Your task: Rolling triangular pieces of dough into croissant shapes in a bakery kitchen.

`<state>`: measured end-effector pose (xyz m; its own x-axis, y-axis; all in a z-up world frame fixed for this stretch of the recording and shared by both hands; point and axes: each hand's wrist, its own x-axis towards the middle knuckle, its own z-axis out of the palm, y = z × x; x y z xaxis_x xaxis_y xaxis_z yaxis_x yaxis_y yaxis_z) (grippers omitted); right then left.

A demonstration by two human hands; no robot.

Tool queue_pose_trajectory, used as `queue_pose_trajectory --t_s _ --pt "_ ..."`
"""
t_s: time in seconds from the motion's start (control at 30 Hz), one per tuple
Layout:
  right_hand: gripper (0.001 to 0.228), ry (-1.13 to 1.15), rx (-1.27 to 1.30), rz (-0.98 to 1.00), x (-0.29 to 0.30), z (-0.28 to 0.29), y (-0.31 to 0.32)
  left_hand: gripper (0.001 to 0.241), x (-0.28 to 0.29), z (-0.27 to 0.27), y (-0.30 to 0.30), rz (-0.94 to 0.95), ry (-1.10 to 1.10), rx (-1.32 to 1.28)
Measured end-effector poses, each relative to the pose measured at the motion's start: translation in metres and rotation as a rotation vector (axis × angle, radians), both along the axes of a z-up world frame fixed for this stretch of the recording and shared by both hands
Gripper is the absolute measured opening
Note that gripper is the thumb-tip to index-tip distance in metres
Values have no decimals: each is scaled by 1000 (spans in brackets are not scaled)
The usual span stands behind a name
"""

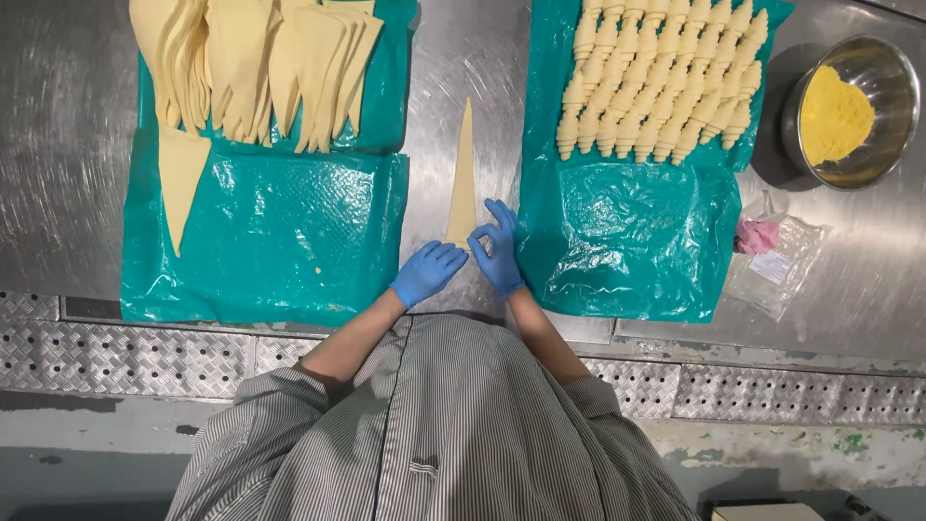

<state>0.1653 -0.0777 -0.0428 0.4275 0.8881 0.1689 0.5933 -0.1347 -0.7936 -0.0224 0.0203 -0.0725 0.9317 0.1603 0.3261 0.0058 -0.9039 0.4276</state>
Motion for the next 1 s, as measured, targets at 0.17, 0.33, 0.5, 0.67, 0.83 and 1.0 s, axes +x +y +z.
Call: queue_pose_trajectory --t_s 0.17,0.33,0.5,0.67,0.83,1.0 --pt "14 6 18 -44 3 -13 4 40 12 18 14 43 31 50" --pt "13 90 17 -123 3 -7 9 38 30 17 33 58 25 66" --pt "34 253 29 -167 1 5 7 31 45 -1 48 16 40 -103" --pt "57 383 24 -235 -8 34 8 32 58 15 57 -29 129 -174" --pt "60 464 92 -214 -15 63 5 27 66 33 56 41 43 -41" --pt "57 453 173 -245 -11 66 -5 18 80 33 60 78 203 -130"
